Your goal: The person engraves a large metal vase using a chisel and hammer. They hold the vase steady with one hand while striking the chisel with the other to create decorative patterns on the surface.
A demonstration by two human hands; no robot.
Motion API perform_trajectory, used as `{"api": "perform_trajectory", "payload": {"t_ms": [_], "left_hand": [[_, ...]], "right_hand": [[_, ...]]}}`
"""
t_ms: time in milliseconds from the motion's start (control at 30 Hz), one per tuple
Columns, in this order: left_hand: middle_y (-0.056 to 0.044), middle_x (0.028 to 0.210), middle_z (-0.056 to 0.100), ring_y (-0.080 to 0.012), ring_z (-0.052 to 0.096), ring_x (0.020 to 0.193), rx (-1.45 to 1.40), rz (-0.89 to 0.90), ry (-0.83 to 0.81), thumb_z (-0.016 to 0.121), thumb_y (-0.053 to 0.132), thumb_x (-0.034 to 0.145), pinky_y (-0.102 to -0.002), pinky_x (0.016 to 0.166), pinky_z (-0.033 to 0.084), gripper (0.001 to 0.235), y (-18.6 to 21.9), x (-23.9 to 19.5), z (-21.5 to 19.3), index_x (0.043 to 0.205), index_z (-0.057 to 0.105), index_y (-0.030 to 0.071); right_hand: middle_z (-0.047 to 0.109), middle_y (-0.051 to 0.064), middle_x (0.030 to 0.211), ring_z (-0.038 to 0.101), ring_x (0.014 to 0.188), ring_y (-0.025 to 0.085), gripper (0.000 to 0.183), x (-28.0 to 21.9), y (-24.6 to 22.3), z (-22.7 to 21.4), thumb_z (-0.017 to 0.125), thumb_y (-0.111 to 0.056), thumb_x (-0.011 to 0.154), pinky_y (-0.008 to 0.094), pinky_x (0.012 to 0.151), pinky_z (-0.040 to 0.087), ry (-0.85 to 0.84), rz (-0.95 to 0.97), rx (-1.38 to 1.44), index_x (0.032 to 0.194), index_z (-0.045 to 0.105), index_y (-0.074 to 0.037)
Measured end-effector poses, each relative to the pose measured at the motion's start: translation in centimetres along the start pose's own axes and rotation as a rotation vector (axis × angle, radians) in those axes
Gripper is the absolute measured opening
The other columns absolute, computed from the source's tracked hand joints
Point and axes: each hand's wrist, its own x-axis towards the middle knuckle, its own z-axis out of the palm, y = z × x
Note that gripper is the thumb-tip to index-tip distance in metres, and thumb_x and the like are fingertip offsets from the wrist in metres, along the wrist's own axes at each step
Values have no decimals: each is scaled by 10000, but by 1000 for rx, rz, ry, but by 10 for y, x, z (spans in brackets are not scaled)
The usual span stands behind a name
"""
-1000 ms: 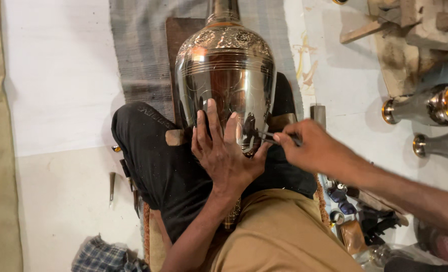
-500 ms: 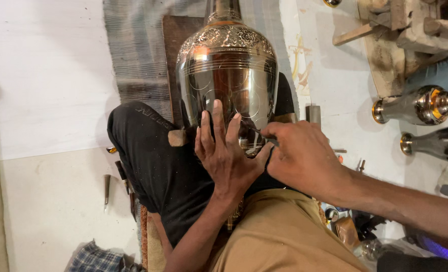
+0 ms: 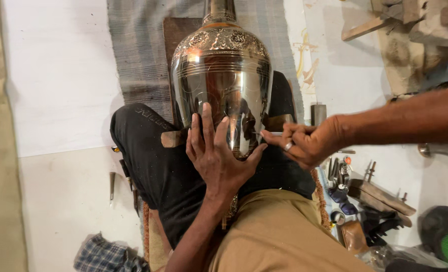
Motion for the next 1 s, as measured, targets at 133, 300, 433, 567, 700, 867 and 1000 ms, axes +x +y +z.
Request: {"api": "perform_trajectory", "payload": {"t_ms": [133, 300, 433, 567, 700, 867, 1000], "left_hand": [[-158, 1673, 325, -398, 306, 1545, 29, 50, 62, 851, 585, 823, -564, 1223, 281, 907, 5, 2, -2, 1462, 378, 148], [-176, 1618, 362, -439, 331, 1497, 29, 70, 47, 777, 575, 848, -583, 1204, 281, 885, 10, 6, -12, 1488, 352, 135], [-177, 1475, 527, -353, 509, 1362, -157, -120, -57, 679, 551, 933, -561, 1159, 391, 779, -8, 26, -31, 1476, 417, 58], [-214, 1377, 626, -371, 569, 1284, -89, -243, -85, 584, 538, 973, -543, 1075, 450, 648, -64, 104, -20, 1372, 556, 28], [-216, 1503, 500, -368, 454, 1399, -468, -643, -332, 429, 605, 960, -520, 1137, 360, 722, -116, 186, 31, 1426, 493, 58], [-174, 1247, 622, -293, 609, 1044, -850, -921, -439, 392, 555, 1027, -464, 910, 527, 636, -168, 194, 64, 1394, 541, 57], [-170, 1077, 726, -269, 698, 893, -1090, -981, -425, 391, 482, 1042, -434, 791, 606, 584, -243, 174, 91, 1295, 646, 21]], "right_hand": [[767, 232, 1071, 670, 618, 186, 147, -8, 17, 11, 618, -142, 947, 312, 494, 467, -19, 2, 193, 974, 717, -37], [789, 144, 1076, 698, 714, 187, 229, -29, 23, 13, 623, -185, 995, 360, 601, 538, 254, 870, 708, 1133, 762, -66], [750, 205, 1093, 742, 929, 264, 293, -25, -15, 71, 466, -261, 1130, 392, 818, 634, 804, 2061, 1521, 1064, 630, -27], [764, 142, 963, 737, 912, 287, 260, -10, -64, 143, 430, -272, 985, 452, 794, 596, 1199, 2353, 2405, 922, 618, -104], [652, 52, 799, 600, 725, 210, 215, 8, -70, 175, 505, -300, 983, 379, 710, 517, 1351, 2248, 2444, 934, 634, -135], [599, 32, 763, 548, 687, 190, 136, 8, -55, 165, 552, -226, 970, 342, 627, 423, 1559, 2034, 2464, 905, 619, -127], [655, 69, 825, 601, 741, 200, 208, 4, -54, 150, 528, -173, 960, 370, 705, 492, 1637, 2012, 2325, 897, 660, -24]]}}
